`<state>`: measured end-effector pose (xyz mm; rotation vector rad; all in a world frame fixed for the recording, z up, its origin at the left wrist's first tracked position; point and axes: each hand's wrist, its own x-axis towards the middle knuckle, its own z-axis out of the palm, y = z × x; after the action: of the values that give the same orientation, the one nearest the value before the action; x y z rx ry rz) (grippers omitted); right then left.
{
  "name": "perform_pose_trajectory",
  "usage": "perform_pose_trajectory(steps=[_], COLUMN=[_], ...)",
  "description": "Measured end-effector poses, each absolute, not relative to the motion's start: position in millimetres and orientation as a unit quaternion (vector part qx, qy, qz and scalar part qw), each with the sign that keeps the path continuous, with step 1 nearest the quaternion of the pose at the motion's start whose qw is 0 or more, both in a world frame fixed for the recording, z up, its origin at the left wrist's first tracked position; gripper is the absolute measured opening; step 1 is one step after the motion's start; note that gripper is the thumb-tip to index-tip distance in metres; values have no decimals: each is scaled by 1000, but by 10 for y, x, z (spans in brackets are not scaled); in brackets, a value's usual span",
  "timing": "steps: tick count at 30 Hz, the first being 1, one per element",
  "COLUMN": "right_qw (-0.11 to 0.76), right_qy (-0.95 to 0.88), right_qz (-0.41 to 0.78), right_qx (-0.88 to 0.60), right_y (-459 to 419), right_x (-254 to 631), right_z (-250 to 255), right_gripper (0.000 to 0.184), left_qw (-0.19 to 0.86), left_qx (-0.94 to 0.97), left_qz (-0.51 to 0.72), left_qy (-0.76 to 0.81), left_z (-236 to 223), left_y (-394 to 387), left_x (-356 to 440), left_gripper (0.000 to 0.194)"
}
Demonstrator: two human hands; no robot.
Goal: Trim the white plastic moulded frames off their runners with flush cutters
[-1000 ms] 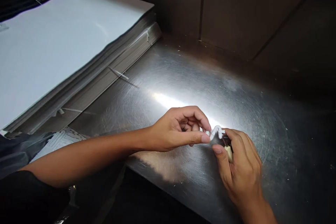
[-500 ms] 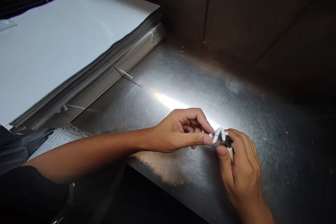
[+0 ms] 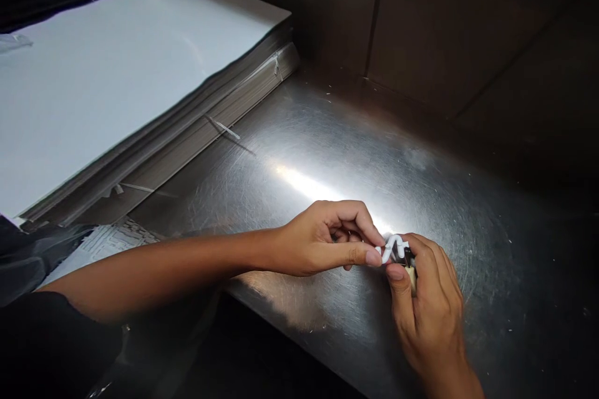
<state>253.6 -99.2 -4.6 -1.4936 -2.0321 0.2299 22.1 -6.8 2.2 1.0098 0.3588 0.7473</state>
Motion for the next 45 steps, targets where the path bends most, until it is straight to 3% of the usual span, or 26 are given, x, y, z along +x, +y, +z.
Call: perform_pose_trajectory(steps=[14,27,33,37,42,45], right_qw=[286,292,289,314,333,338], right_qy=[-774,-774,-774,-766,-762,-757], right_qz=[93,120,125,121,122,128], right_qx=[-557,-549,-549,-547,-541,-544], right_y=[-990,-999,-1004,-989,-978,-988], right_x=[2525,2511,2512,2445,2369,2343], right_z=[-18,3,-33,-15,-41,-67], right_gripper=[40,41,41,44,46,51], left_qw=[724,365,251,222,176,211], left_qx=[551,774,814,821,808,779], left_qz=[377,502,505,500,542,567], left_qy=[175,124,142,160,149,165], left_z=[-39,-173,-165,-159,-168,-154], left_y=[-66,-18,-16,-43,-73,-75], left_x=[217,234,214,217,246,260], left_gripper=[16,22,20,14,23,21])
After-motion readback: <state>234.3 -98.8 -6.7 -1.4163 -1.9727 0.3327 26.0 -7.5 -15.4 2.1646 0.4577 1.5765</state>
